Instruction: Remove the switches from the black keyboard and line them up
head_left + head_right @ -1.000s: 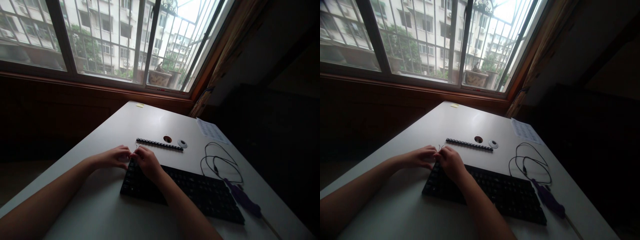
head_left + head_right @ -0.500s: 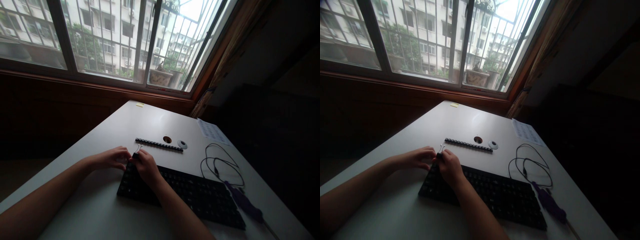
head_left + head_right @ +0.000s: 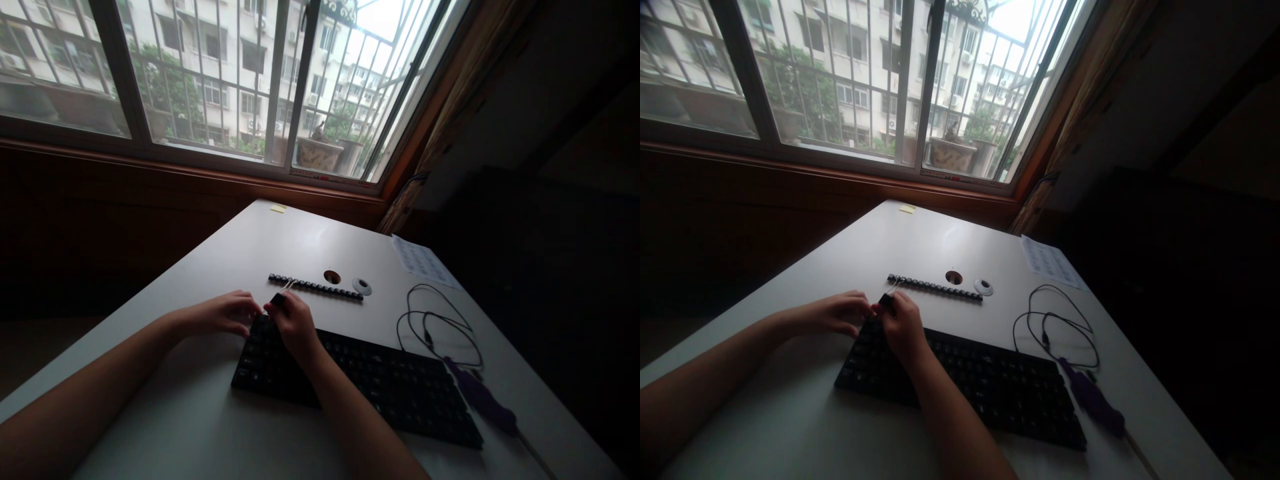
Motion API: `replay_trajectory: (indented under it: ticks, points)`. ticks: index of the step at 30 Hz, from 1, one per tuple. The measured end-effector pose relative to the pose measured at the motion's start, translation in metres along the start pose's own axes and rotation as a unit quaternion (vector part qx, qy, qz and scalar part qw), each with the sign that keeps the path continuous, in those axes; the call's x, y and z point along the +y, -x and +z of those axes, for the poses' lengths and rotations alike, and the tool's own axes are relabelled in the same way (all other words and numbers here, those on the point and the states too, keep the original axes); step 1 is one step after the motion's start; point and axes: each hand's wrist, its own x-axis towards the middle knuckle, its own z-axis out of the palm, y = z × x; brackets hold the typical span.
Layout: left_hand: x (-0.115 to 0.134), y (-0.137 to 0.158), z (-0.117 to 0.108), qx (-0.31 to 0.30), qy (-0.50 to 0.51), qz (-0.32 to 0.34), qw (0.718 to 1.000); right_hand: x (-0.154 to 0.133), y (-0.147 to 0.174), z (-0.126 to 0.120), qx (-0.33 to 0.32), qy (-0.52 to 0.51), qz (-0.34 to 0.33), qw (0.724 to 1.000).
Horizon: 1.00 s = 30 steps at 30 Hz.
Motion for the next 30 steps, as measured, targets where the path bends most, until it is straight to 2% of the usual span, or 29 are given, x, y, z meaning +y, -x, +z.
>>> replay_trajectory:
  ticks: [6, 11, 16, 22, 26, 30]
  points:
    - [0.013, -0.002, -0.001, 0.050, 0.078, -0.051, 0.994, 0.000, -0.003, -0.001, -0.001, -0.022, -0.004, 1.000]
    - [0.023, -0.006, 0.004, 0.094, 0.155, -0.094, 0.979, 0.000, -0.002, -0.001, 0.003, -0.063, -0.001, 0.998]
    - [0.031, -0.008, 0.009, 0.087, 0.255, -0.118, 0.956, 0.006, -0.001, 0.001, 0.006, -0.105, 0.010, 0.994]
    - [0.028, -0.008, 0.014, 0.087, 0.378, -0.147, 0.910, 0.008, -0.001, 0.002, 0.002, -0.138, 0.021, 0.990]
    - [0.023, -0.007, 0.015, 0.082, 0.415, -0.146, 0.894, 0.006, -0.001, 0.002, 0.008, -0.126, 0.019, 0.992]
    - [0.021, -0.007, 0.014, 0.083, 0.423, -0.146, 0.890, 0.007, 0.000, 0.002, 0.010, -0.124, 0.017, 0.992]
